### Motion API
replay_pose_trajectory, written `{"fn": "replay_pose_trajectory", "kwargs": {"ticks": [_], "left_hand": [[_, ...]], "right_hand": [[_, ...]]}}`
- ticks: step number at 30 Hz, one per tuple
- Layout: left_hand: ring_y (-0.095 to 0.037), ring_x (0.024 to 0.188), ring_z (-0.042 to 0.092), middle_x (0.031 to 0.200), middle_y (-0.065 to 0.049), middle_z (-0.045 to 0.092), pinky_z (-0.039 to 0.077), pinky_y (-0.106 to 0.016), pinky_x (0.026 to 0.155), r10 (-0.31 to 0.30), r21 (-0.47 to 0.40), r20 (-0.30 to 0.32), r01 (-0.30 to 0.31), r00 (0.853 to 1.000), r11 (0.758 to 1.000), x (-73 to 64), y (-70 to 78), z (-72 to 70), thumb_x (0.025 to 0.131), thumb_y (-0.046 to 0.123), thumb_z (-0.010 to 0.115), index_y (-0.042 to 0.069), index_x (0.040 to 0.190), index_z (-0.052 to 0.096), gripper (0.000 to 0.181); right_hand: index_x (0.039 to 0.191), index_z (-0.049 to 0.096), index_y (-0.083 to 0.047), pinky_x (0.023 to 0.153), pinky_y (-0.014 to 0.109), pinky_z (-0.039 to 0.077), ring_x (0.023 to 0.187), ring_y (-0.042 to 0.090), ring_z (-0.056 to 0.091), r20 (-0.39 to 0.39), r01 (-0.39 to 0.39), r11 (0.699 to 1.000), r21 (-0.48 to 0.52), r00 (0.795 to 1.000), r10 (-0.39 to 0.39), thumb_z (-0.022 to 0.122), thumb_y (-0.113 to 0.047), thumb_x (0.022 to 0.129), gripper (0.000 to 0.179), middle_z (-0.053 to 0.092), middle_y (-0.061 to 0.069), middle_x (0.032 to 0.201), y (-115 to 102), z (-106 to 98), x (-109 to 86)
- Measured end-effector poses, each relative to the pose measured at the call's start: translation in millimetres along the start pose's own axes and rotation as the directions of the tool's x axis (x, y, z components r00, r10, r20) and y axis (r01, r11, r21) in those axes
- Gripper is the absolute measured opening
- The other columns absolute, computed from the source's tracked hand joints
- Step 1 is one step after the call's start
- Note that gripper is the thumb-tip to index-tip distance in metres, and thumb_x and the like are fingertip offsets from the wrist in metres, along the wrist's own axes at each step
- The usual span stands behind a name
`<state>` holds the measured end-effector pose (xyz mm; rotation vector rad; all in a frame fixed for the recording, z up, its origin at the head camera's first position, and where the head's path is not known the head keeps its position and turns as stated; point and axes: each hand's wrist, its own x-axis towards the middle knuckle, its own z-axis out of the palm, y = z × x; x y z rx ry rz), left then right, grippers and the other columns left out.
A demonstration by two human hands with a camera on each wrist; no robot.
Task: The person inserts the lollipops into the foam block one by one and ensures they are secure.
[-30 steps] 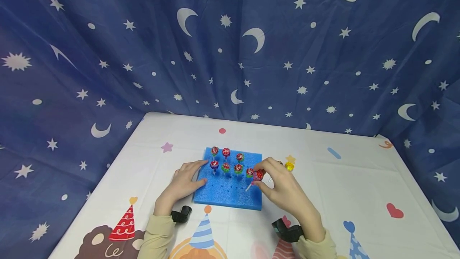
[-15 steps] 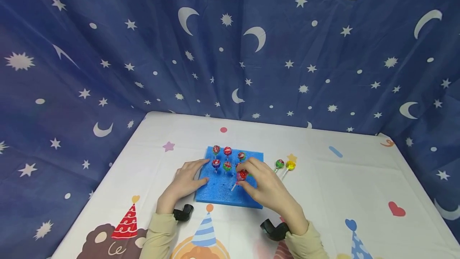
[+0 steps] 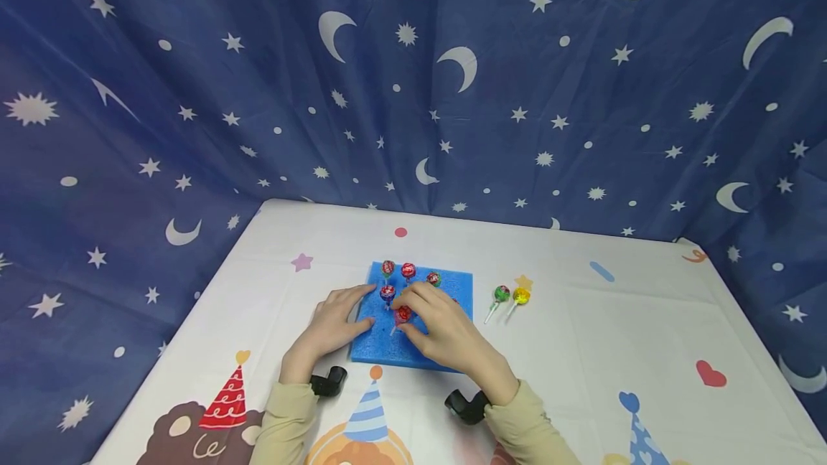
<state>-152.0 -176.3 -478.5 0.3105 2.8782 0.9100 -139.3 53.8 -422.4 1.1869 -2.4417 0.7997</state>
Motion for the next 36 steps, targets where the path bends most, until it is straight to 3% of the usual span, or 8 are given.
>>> {"fn": "replay_pose_trajectory", "kwargs": {"ticks": [8, 16, 36], "left_hand": [[-0.036, 0.137, 0.035, 0.149, -0.01, 0.045, 0.029, -0.061, 0.105, -0.004, -0.004, 0.0, 0.004, 1.0, 1.0, -0.8, 0.1, -0.3, 0.089, 0.03, 0.063, 0.018, 0.144, 0.045, 0.059], [-0.036, 0.137, 0.035, 0.149, -0.01, 0.045, 0.028, -0.061, 0.105, -0.003, -0.011, -0.006, 0.003, 1.0, 1.0, -1.8, 0.6, -1.4, 0.089, 0.028, 0.063, 0.017, 0.144, 0.045, 0.059], [-0.036, 0.135, 0.037, 0.147, -0.011, 0.047, 0.03, -0.06, 0.103, 0.002, -0.021, -0.023, -0.003, 1.0, 1.0, -2.5, 1.6, 0.5, 0.088, 0.027, 0.064, 0.016, 0.143, 0.046, 0.059]], "right_hand": [[0.108, 0.063, -0.016, 0.094, 0.03, 0.05, 0.106, 0.012, 0.057, 0.037, 0.026, 0.999, -0.02, 0.999, -0.026, 0.075, -0.013, 0.082, 0.028, 0.061, -0.004, 0.108, 0, 10, 6.2], [0.105, 0.063, -0.016, 0.085, 0.026, 0.049, 0.095, 0.011, 0.054, 0.029, 0.116, 0.989, -0.094, 0.993, -0.114, 0.073, -0.011, 0.083, 0.025, 0.06, -0.005, 0.103, 5, 24, 8.5], [0.105, 0.064, -0.016, 0.085, 0.024, 0.049, 0.094, 0.01, 0.054, 0.008, 0.122, 0.99, -0.074, 0.992, -0.122, 0.075, -0.009, 0.081, 0.027, 0.062, -0.004, 0.102, 5, 28, 11.6]]}}
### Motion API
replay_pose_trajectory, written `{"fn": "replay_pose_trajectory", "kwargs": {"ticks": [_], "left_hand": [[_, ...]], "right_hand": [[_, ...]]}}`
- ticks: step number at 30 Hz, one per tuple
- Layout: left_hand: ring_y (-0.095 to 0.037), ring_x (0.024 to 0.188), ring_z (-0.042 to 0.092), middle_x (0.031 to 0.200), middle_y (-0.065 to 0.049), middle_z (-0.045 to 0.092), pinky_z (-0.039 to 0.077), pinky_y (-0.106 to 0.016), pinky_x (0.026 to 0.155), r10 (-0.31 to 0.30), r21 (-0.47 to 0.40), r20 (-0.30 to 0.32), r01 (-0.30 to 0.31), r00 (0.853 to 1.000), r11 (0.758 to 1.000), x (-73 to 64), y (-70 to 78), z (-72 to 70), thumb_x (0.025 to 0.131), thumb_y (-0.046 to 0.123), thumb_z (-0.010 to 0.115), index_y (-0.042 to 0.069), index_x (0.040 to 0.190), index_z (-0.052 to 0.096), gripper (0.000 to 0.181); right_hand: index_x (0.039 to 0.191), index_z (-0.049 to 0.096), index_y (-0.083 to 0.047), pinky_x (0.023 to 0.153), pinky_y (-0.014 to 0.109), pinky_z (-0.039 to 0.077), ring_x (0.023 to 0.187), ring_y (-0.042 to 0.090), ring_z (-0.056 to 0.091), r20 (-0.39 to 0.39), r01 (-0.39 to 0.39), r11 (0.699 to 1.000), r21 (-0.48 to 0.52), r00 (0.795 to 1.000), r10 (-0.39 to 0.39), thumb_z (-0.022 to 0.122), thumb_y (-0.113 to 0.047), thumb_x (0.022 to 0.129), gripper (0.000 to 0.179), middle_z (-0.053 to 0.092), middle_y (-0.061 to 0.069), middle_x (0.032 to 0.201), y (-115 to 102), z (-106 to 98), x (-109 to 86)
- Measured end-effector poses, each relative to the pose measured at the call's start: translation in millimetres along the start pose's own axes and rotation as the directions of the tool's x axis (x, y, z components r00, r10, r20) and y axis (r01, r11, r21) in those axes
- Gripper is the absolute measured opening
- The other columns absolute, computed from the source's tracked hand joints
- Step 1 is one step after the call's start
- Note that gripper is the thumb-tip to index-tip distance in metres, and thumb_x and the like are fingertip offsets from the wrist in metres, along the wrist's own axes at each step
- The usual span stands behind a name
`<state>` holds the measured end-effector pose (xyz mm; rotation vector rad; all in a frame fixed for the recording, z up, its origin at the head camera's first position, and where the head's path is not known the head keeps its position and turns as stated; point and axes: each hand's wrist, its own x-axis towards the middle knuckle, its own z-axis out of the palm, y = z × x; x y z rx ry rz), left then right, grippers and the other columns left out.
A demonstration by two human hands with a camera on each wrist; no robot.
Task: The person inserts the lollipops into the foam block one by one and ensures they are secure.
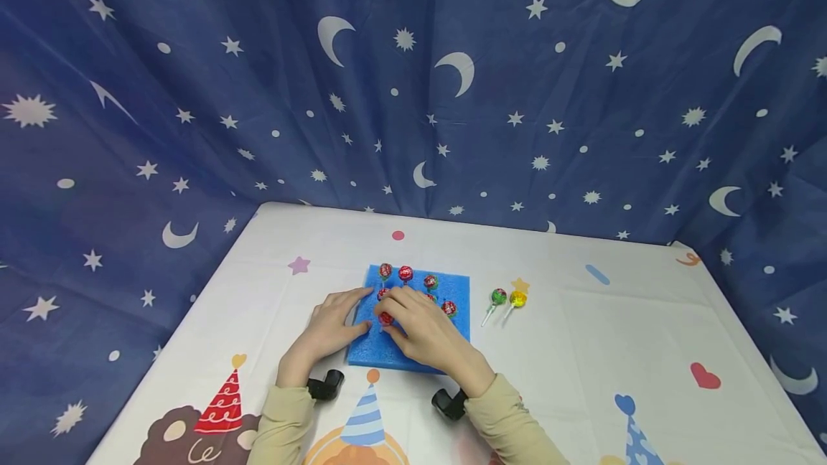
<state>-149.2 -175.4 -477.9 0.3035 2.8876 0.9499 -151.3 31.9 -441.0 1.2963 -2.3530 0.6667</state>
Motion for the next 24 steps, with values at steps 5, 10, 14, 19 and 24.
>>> {"fn": "replay_pose_trajectory", "kwargs": {"ticks": [5, 10, 14, 19, 24], "left_hand": [[-0.036, 0.136, 0.036, 0.148, -0.011, 0.046, 0.029, -0.061, 0.104, -0.001, -0.001, 0.011, 0.001, 1.0, 1.0, 1.1, -0.7, 0.7, 0.089, 0.028, 0.063, 0.016, 0.144, 0.045, 0.06], [-0.036, 0.136, 0.036, 0.149, -0.01, 0.045, 0.029, -0.061, 0.104, 0.003, 0.007, 0.01, -0.003, 1.0, 1.0, 1.5, -2.1, 1.2, 0.089, 0.029, 0.063, 0.017, 0.144, 0.045, 0.059], [-0.037, 0.134, 0.037, 0.148, -0.011, 0.047, 0.029, -0.061, 0.103, 0.015, 0.005, -0.005, -0.015, 1.0, 1.0, 0.9, -2.2, 0.5, 0.088, 0.027, 0.064, 0.015, 0.143, 0.046, 0.059], [-0.037, 0.133, 0.039, 0.146, -0.012, 0.048, 0.031, -0.061, 0.101, 0.022, 0.005, -0.023, -0.022, 0.999, 1.0, 0.3, -1.6, 0.9, 0.086, 0.026, 0.064, 0.014, 0.141, 0.048, 0.059], [-0.036, 0.135, 0.037, 0.147, -0.011, 0.047, 0.03, -0.06, 0.103, 0.004, 0.002, -0.007, -0.004, 1.0, 1.0, -0.1, -0.8, 1.2, 0.087, 0.026, 0.062, 0.016, 0.143, 0.047, 0.059]], "right_hand": [[0.105, 0.064, -0.015, 0.084, 0.025, 0.049, 0.094, 0.011, 0.054, 0.01, 0.01, 1.0, 0.001, 1.0, -0.01, 0.075, -0.009, 0.081, 0.027, 0.061, -0.003, 0.102, -0.1, 0.2, 0.4], [0.105, 0.065, -0.013, 0.083, 0.026, 0.049, 0.093, 0.011, 0.055, 0.002, 0.018, 1.0, -0.004, 1.0, -0.018, 0.076, -0.009, 0.08, 0.027, 0.062, -0.003, 0.103, -0.4, 0.6, 0.1], [0.106, 0.066, -0.014, 0.085, 0.027, 0.051, 0.097, 0.012, 0.058, -0.003, 0.012, 1.0, -0.015, 1.0, -0.012, 0.077, -0.011, 0.08, 0.029, 0.063, -0.004, 0.104, -0.3, 1.2, -0.2], [0.111, 0.061, -0.015, 0.085, 0.028, 0.051, 0.099, 0.011, 0.06, -0.019, -0.005, 0.999, -0.038, 1.0, 0.005, 0.078, -0.016, 0.08, 0.035, 0.064, -0.005, 0.103, -1.2, 4.1, -0.6], [0.103, 0.058, -0.016, 0.074, 0.023, 0.048, 0.087, 0.008, 0.056, -0.055, -0.01, 0.999, -0.032, 0.998, 0.008, 0.079, -0.016, 0.079, 0.032, 0.061, -0.006, 0.094, -2.7, 8.1, -2.0]]}}
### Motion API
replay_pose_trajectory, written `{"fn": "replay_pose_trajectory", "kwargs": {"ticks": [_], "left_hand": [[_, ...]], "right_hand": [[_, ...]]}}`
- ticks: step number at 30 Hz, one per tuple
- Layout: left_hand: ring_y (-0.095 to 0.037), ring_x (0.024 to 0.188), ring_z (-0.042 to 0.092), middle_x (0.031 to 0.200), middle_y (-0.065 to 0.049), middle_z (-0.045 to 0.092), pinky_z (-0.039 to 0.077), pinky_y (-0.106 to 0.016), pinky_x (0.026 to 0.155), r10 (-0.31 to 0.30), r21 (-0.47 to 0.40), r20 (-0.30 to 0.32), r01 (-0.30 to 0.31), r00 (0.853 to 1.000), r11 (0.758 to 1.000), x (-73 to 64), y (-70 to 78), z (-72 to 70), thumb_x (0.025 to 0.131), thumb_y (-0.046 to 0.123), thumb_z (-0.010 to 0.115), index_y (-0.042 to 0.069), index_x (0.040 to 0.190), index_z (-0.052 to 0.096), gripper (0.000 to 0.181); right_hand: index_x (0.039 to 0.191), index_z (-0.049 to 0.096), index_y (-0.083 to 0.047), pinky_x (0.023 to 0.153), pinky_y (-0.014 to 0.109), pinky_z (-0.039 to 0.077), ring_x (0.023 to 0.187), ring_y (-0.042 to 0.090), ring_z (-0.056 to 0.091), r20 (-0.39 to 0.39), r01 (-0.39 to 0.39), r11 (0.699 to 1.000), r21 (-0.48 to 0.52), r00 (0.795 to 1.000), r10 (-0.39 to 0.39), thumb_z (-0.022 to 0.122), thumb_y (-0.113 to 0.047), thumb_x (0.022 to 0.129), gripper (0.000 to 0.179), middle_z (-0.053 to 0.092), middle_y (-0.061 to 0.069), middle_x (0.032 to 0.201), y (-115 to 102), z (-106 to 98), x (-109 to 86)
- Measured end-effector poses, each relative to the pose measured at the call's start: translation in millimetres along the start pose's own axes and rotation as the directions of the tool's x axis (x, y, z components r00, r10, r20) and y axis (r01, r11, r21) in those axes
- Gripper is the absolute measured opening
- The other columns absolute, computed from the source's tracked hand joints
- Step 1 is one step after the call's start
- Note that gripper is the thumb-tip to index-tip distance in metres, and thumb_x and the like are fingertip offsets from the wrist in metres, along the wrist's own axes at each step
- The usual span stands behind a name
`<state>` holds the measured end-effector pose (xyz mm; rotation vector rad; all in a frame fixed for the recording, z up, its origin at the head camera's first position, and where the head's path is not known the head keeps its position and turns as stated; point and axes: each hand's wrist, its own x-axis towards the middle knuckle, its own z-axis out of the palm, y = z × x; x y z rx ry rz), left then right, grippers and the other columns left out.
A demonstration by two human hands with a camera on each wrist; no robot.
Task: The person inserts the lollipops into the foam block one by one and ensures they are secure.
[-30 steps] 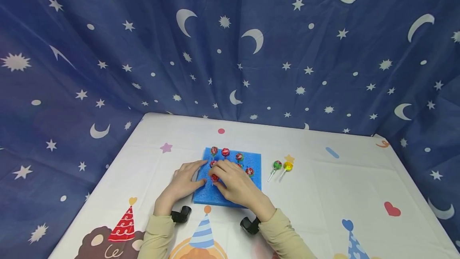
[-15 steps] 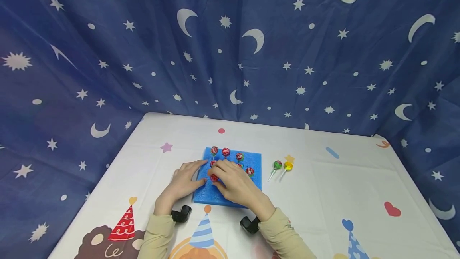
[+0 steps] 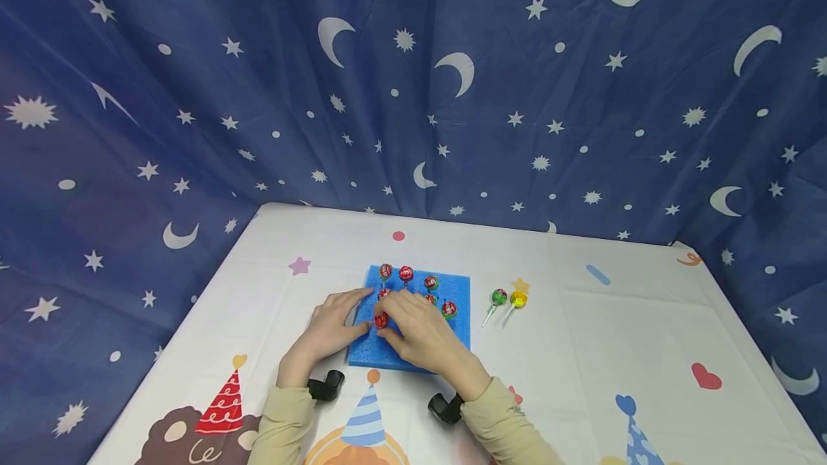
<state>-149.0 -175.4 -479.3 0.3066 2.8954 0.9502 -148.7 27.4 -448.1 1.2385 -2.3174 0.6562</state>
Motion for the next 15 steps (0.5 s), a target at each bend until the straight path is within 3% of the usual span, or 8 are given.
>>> {"fn": "replay_pose_trajectory", "kwargs": {"ticks": [5, 15], "left_hand": [[-0.035, 0.136, 0.037, 0.148, -0.01, 0.047, 0.03, -0.06, 0.103, -0.005, 0.002, 0.012, 0.005, 1.0, 1.0, 0.0, 0.8, -0.7, 0.088, 0.024, 0.062, 0.016, 0.143, 0.046, 0.058], [-0.036, 0.135, 0.037, 0.147, -0.01, 0.047, 0.03, -0.061, 0.103, -0.001, 0.006, 0.013, 0.001, 1.0, 1.0, 0.3, 1.3, -1.8, 0.088, 0.024, 0.063, 0.015, 0.142, 0.046, 0.058]], "right_hand": [[0.096, 0.058, -0.017, 0.071, 0.022, 0.046, 0.083, 0.008, 0.053, -0.005, -0.004, 1.0, -0.015, 1.0, 0.004, 0.079, -0.016, 0.079, 0.027, 0.059, -0.007, 0.091, -1.1, 4.3, -1.7], [0.099, 0.06, -0.018, 0.079, 0.024, 0.05, 0.091, 0.01, 0.057, -0.006, -0.019, 1.0, -0.021, 1.0, 0.019, 0.079, -0.015, 0.078, 0.028, 0.062, -0.007, 0.097, -2.5, 8.3, -3.2]]}}
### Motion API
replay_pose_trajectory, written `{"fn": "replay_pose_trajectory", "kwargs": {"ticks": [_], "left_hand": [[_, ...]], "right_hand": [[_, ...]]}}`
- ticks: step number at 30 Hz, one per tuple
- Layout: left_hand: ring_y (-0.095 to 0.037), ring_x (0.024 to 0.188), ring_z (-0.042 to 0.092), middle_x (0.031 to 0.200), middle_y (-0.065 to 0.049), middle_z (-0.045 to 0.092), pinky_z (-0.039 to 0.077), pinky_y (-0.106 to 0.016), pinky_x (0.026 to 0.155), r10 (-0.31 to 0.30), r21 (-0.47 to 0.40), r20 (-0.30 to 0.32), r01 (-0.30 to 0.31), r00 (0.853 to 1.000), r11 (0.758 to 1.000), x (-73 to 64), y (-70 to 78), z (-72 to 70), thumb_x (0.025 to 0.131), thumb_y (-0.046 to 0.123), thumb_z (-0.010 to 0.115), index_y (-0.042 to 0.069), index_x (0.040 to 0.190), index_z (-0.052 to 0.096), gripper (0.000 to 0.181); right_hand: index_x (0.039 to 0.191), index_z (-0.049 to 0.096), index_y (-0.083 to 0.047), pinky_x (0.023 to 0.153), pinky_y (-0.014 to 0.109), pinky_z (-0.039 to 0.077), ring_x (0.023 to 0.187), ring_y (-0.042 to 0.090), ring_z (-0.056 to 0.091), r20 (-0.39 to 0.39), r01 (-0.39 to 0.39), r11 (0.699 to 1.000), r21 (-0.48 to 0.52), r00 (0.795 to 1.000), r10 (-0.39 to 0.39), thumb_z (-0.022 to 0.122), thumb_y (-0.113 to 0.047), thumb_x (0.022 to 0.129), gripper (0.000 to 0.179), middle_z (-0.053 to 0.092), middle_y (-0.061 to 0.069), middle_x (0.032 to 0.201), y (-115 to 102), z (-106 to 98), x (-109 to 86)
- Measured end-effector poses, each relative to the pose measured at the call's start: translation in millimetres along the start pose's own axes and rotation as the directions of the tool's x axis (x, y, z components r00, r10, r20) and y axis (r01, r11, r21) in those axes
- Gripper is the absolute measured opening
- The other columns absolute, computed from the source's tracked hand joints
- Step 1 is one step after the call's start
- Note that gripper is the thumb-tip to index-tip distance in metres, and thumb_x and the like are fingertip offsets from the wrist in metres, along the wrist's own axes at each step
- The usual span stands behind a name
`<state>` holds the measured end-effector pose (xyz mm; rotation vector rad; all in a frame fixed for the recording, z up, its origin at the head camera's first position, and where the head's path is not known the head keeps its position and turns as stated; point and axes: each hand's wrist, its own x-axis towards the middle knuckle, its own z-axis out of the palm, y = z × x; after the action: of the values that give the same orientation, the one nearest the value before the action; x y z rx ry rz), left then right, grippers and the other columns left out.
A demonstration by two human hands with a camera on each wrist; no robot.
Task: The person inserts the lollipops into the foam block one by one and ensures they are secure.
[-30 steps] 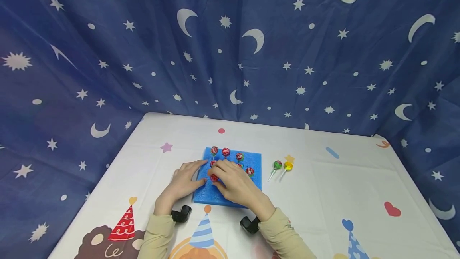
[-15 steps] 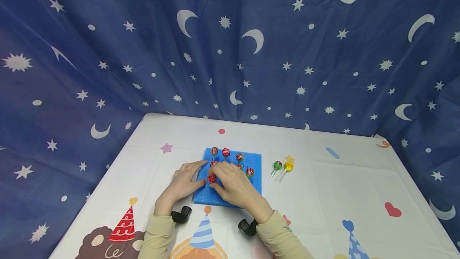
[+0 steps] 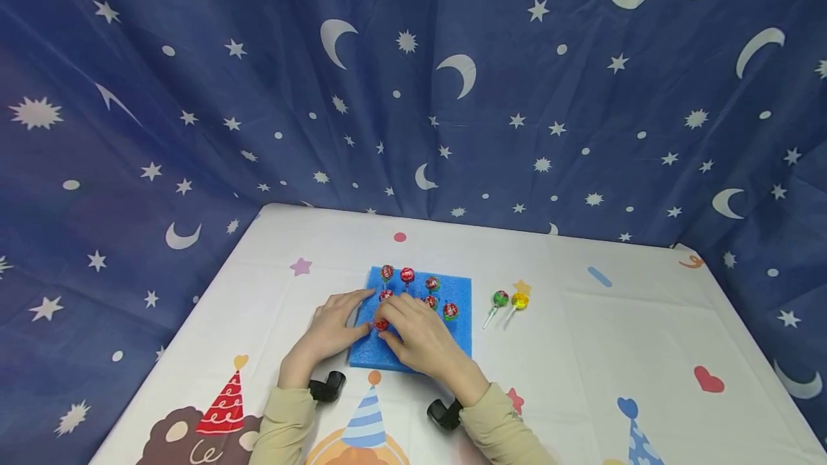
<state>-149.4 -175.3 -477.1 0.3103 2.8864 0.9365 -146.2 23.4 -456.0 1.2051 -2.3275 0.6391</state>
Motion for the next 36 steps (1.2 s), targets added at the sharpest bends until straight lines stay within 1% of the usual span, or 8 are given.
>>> {"fn": "replay_pose_trajectory", "kwargs": {"ticks": [5, 10, 14, 19, 23, 26, 30, 36], "left_hand": [[-0.037, 0.136, 0.036, 0.148, -0.011, 0.046, 0.03, -0.061, 0.103, 0.0, 0.006, 0.002, 0.0, 1.0, 1.0, 0.8, -0.7, -0.1, 0.088, 0.024, 0.063, 0.015, 0.143, 0.046, 0.058], [-0.037, 0.136, 0.036, 0.148, -0.01, 0.047, 0.029, -0.061, 0.103, 0.004, 0.004, 0.001, -0.004, 1.0, 1.0, 0.7, -0.5, -0.5, 0.088, 0.024, 0.063, 0.015, 0.143, 0.046, 0.058], [-0.036, 0.136, 0.036, 0.148, -0.01, 0.046, 0.028, -0.062, 0.104, 0.005, 0.001, 0.008, -0.005, 1.0, 1.0, 1.5, -1.4, 1.9, 0.088, 0.025, 0.063, 0.016, 0.143, 0.046, 0.058], [-0.036, 0.136, 0.036, 0.149, -0.01, 0.045, 0.028, -0.062, 0.105, 0.009, -0.002, 0.0, -0.009, 1.0, 1.0, 0.8, -1.0, 1.5, 0.087, 0.026, 0.063, 0.016, 0.144, 0.045, 0.06], [-0.035, 0.137, 0.035, 0.15, -0.009, 0.044, 0.027, -0.062, 0.107, -0.005, -0.006, 0.009, 0.005, 1.0, 1.0, 0.9, -0.2, 0.9, 0.087, 0.027, 0.063, 0.017, 0.145, 0.044, 0.061], [-0.035, 0.137, 0.035, 0.15, -0.009, 0.044, 0.027, -0.062, 0.106, -0.004, 0.003, 0.01, 0.004, 1.0, 1.0, 1.0, -0.3, 0.9, 0.087, 0.027, 0.063, 0.017, 0.144, 0.044, 0.061], [-0.036, 0.137, 0.035, 0.149, -0.01, 0.045, 0.028, -0.062, 0.105, 0.002, 0.002, 0.008, -0.002, 1.0, 1.0, 0.8, -0.3, 1.0, 0.087, 0.027, 0.063, 0.016, 0.144, 0.044, 0.061], [-0.036, 0.137, 0.035, 0.149, -0.011, 0.044, 0.028, -0.061, 0.105, -0.01, 0.002, 0.009, 0.01, 1.0, 1.0, -0.2, -0.9, 1.7, 0.087, 0.027, 0.063, 0.017, 0.144, 0.044, 0.061]], "right_hand": [[0.101, 0.062, -0.018, 0.082, 0.024, 0.05, 0.095, 0.01, 0.057, -0.002, -0.019, 1.0, 0.024, 1.0, 0.019, 0.078, -0.013, 0.078, 0.029, 0.062, -0.006, 0.103, 0, -2, -2.0], [0.105, 0.064, -0.018, 0.089, 0.025, 0.05, 0.1, 0.009, 0.058, 0.008, -0.045, 0.997, 0.055, 0.999, 0.045, 0.077, -0.012, 0.08, 0.028, 0.063, -0.006, 0.107, -1, -2, -4.5], [0.107, 0.064, -0.018, 0.093, 0.026, 0.049, 0.102, 0.01, 0.058, -0.003, -0.043, 0.998, 0.051, 0.999, 0.043, 0.076, -0.013, 0.081, 0.029, 0.063, -0.005, 0.109, -1, -4, -8.8], [0.109, 0.064, -0.018, 0.094, 0.026, 0.049, 0.105, 0.01, 0.058, -0.013, -0.047, 0.998, 0.049, 0.999, 0.048, 0.076, -0.012, 0.081, 0.031, 0.064, -0.005, 0.111, 0, -13, -8.2], [0.109, 0.065, -0.019, 0.097, 0.028, 0.049, 0.106, 0.009, 0.058, -0.008, -0.066, 0.996, 0.067, 0.998, 0.066, 0.075, -0.01, 0.08, 0.032, 0.064, -0.007, 0.112, 1, -20, -7.7], [0.11, 0.065, -0.019, 0.1, 0.031, 0.047, 0.107, 0.01, 0.059, -0.008, -0.079, 0.994, 0.077, 0.997, 0.08, 0.075, -0.01, 0.081, 0.032, 0.065, -0.007, 0.112, 3, -25, -9.1], [0.11, 0.066, -0.016, 0.101, 0.032, 0.047, 0.11, 0.011, 0.059, -0.021, -0.094, 0.992, 0.081, 0.995, 0.096, 0.074, -0.01, 0.081, 0.03, 0.065, -0.005, 0.113, 5, -33, -11.0], [0.109, 0.067, -0.015, 0.103, 0.035, 0.046, 0.11, 0.012, 0.06, -0.046, -0.107, 0.991, 0.085, 0.993, 0.111, 0.074, -0.011, 0.082, 0.029, 0.066, -0.005, 0.113, 7, -45, -12.8]]}}
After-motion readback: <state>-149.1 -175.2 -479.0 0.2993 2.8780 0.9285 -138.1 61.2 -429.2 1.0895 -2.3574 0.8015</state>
